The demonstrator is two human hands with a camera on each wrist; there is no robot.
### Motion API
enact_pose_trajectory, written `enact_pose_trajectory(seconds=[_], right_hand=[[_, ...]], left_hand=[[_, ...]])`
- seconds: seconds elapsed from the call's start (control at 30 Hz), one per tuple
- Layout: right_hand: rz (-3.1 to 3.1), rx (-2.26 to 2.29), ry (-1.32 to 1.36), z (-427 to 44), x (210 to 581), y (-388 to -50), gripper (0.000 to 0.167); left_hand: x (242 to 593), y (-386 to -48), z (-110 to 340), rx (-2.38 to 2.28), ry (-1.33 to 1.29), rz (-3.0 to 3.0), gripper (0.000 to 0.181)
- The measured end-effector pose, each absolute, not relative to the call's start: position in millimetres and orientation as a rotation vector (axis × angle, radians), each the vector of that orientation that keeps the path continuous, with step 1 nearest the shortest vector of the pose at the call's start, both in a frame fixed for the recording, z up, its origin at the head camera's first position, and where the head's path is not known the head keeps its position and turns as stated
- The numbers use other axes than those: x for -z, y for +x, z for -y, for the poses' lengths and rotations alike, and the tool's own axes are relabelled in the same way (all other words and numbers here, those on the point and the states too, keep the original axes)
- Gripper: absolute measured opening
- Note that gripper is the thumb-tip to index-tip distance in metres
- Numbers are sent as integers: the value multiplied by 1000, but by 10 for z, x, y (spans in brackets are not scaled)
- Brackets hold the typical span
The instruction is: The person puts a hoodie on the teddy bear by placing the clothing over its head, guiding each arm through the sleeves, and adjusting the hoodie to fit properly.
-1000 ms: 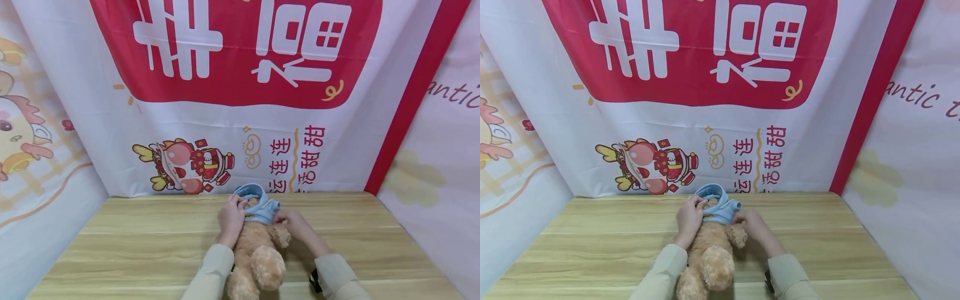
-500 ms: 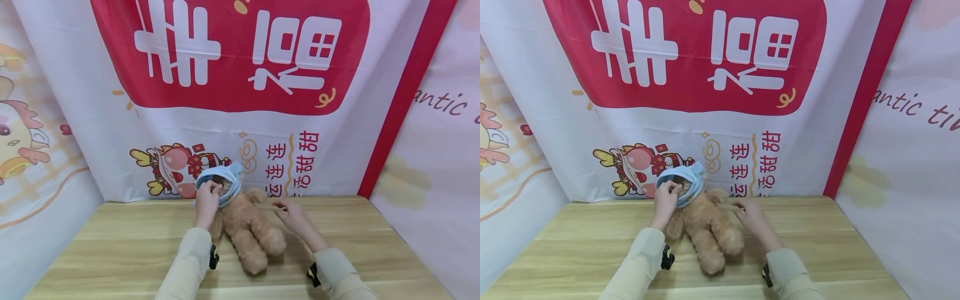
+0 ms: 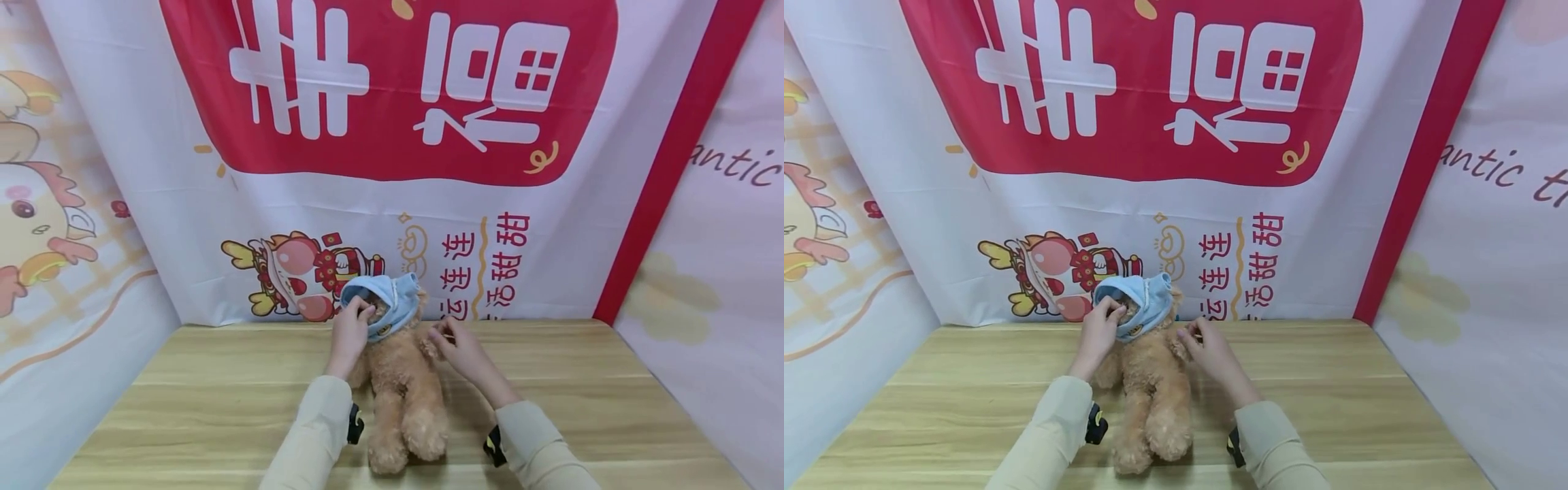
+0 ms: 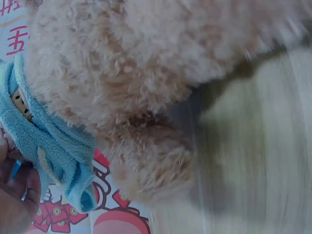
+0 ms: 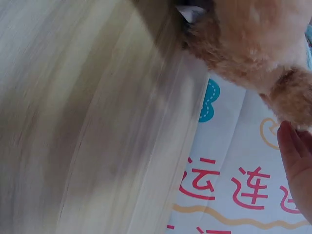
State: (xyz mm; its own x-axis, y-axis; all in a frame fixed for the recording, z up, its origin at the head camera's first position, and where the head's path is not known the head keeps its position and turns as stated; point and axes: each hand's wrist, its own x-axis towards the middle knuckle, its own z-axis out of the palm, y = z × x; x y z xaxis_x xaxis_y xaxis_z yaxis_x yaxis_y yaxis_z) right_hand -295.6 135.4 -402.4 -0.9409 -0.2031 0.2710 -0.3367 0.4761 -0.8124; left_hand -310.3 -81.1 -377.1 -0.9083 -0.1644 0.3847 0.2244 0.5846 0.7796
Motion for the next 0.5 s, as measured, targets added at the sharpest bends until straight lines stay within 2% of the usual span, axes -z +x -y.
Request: enact_pose_trajectory(seconds=[0.1,0.23,0.37,0.5], right_hand=[[2544,-1421,506,-1347,4034,-2987,20],[2460,-1270,654,-1361,4058,-3024,36],[2402,-1163,757,-1371,4085,-3043,34],[2438,-1161,719,-1382,4098,-3059,33]], left_hand=[[3782,-3108,776,1246,-46,2426,12],[3793,-3106,741,1236,-89,2465,12],[3826,-3103,724,1238,-162,2492,12],[3857,-3111,717,1236,-252,2511,12]])
